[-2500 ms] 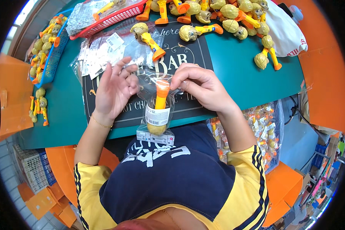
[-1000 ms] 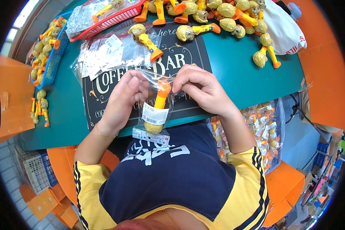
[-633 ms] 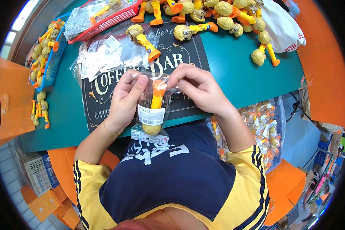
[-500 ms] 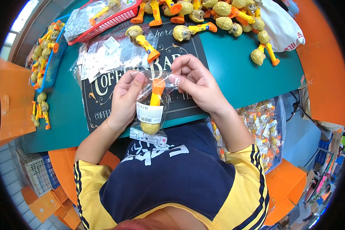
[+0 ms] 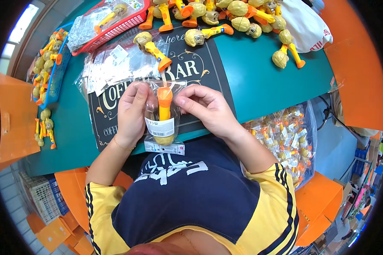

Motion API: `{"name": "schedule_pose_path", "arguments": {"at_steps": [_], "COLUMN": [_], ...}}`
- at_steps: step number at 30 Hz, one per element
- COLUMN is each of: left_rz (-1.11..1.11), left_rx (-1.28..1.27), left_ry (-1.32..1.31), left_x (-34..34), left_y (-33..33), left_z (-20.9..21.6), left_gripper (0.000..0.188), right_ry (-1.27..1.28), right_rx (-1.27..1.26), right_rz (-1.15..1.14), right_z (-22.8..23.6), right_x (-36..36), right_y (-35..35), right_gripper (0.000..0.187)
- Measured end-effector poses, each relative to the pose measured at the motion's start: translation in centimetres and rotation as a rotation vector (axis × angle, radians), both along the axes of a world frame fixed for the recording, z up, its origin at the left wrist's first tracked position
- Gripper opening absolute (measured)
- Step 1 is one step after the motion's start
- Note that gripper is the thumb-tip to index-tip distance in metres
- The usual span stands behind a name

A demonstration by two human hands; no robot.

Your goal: Packaging small yellow toys into clear plastic bags at a workstation.

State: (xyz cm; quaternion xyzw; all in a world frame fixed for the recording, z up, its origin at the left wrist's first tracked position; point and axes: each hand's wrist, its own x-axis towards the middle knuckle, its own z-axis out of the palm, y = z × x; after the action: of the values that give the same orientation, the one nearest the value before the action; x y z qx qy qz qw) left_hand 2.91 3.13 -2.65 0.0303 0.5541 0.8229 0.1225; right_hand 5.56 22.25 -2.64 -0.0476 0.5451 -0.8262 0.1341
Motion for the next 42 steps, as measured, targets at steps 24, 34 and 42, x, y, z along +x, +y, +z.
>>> {"name": "schedule_pose_path", "arguments": {"at_steps": [24,34,42], "left_rz": [-0.284,-0.034,-0.044], "left_rx": [0.212,-1.322,-1.661], "left_ry": [-0.151,0.972,0.904], "left_x": [0.4,-7.0,-7.2], "left_y": [0.2,-7.1,-7.6], "left_z": [1.0,3.4,0.2], "left_gripper": [0.019,0.030,0.047], "right_ry": [0.028,-0.237,0.291], "right_rx": [0.077,1.076,1.342], "right_rz": [0.072,0.400,-0.080], "right_z": [0.7,6.2,9.0], "right_x": [-0.1,2.3,1.7], "right_y": [0.1,17.8,13.6], "right_gripper": [0.029,0.018,0.023]}}
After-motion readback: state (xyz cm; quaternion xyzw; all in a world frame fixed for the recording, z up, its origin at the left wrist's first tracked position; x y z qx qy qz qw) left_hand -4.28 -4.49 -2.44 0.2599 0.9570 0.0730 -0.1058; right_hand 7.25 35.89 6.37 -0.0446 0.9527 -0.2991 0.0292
